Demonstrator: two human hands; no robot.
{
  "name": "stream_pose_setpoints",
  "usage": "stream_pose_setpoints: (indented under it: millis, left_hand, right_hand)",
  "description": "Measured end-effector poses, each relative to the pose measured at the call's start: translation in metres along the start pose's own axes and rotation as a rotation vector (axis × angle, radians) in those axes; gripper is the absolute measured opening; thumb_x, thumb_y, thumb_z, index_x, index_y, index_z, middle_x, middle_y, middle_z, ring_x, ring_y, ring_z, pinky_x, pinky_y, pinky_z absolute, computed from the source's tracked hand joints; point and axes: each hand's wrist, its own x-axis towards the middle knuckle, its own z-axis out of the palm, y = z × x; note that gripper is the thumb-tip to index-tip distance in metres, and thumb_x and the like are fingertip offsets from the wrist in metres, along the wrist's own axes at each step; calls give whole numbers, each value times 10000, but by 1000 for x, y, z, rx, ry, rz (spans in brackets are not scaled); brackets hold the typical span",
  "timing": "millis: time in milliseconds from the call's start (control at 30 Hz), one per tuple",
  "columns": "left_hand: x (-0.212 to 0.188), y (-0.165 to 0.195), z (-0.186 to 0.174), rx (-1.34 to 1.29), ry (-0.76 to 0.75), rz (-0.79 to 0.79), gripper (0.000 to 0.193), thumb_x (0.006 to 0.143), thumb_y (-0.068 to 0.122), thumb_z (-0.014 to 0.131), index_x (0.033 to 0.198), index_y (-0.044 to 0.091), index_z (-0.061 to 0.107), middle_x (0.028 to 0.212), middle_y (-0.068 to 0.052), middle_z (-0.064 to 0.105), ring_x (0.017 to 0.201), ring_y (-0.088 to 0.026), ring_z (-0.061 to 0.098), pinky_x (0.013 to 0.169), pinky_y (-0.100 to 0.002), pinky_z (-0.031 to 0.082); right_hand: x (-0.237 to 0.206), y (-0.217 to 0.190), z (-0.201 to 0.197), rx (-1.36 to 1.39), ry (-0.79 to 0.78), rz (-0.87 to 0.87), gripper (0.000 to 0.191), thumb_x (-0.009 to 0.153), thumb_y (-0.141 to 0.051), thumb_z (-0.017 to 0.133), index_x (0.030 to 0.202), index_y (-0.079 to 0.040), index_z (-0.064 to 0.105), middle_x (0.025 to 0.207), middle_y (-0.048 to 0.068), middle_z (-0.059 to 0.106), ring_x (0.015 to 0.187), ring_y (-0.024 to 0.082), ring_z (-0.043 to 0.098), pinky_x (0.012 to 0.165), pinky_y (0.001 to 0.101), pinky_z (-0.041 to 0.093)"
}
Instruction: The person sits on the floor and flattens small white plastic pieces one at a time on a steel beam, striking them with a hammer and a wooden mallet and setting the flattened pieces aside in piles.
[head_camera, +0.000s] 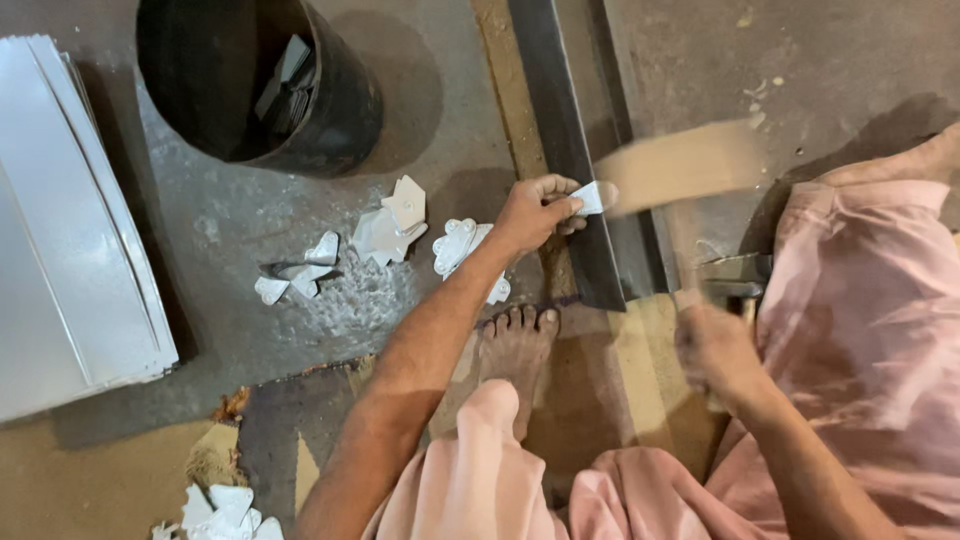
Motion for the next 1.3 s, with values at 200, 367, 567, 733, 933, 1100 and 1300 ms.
stream_pose_setpoints:
  millis: [200,367,567,733,933,1100,1300]
  left_hand:
    - [-1,0,-3,51,25,-39,266,948,84,694,1176,-51,685,979,-115,767,772,-158,754,625,-288,583]
    - [0,-5,10,198,63,77,248,954,112,705,1171,-7,720,958,-86,785,776,-139,753,665,-276,602]
    - [-92,-14,-23,338,343,448,187,983,73,741,1149,-9,714,1065,-80,751,996,-149,684,868,-348,569]
    - [-192,19,-157,1321,1004,211,254,827,13,648,1030,99,773,1053,-162,696,1025,-394,626,875,-497,508]
    - [-220,41,-209,1667,1022,218,289,813,100,710,1082,3,753,1034,-204,673,966,-405,594,853,-512,473]
    - [-157,5,-129,1141,760,161,262,854,181,771,1104,111,745,1085,-152,706,1049,-367,653,913,-466,532]
    - [-129,-13,-75,1192,641,-28,445,795,216,811,1210,108,692,1165,-134,633,1102,-380,599,894,-500,515]
  right_hand:
    - [-34,-19,-23,-674,437,-696,426,1109,-415,464,1060,-14,602,803,231,616,709,384,642,641,501,508]
    - [-1,4,-15,-1223,191,-422,420,1028,-451,544,1035,-33,582,711,281,631,672,481,632,636,562,510]
    - [14,46,-16,352,-203,120,498,1111,-470,431,719,-163,437,520,-61,372,353,51,310,294,239,236]
    - [12,64,9,-109,-134,314,555,1095,-512,439,778,-56,440,597,92,422,439,228,408,379,394,307]
    - [22,69,14,-319,-95,126,594,1077,-465,469,743,23,528,568,132,517,444,253,514,378,414,368]
    - [26,75,10,-353,-101,103,622,1086,-463,461,728,41,532,554,158,532,429,281,527,370,425,384]
    - [19,70,14,-334,-90,65,591,1070,-465,474,737,19,539,551,141,531,422,243,531,373,390,416]
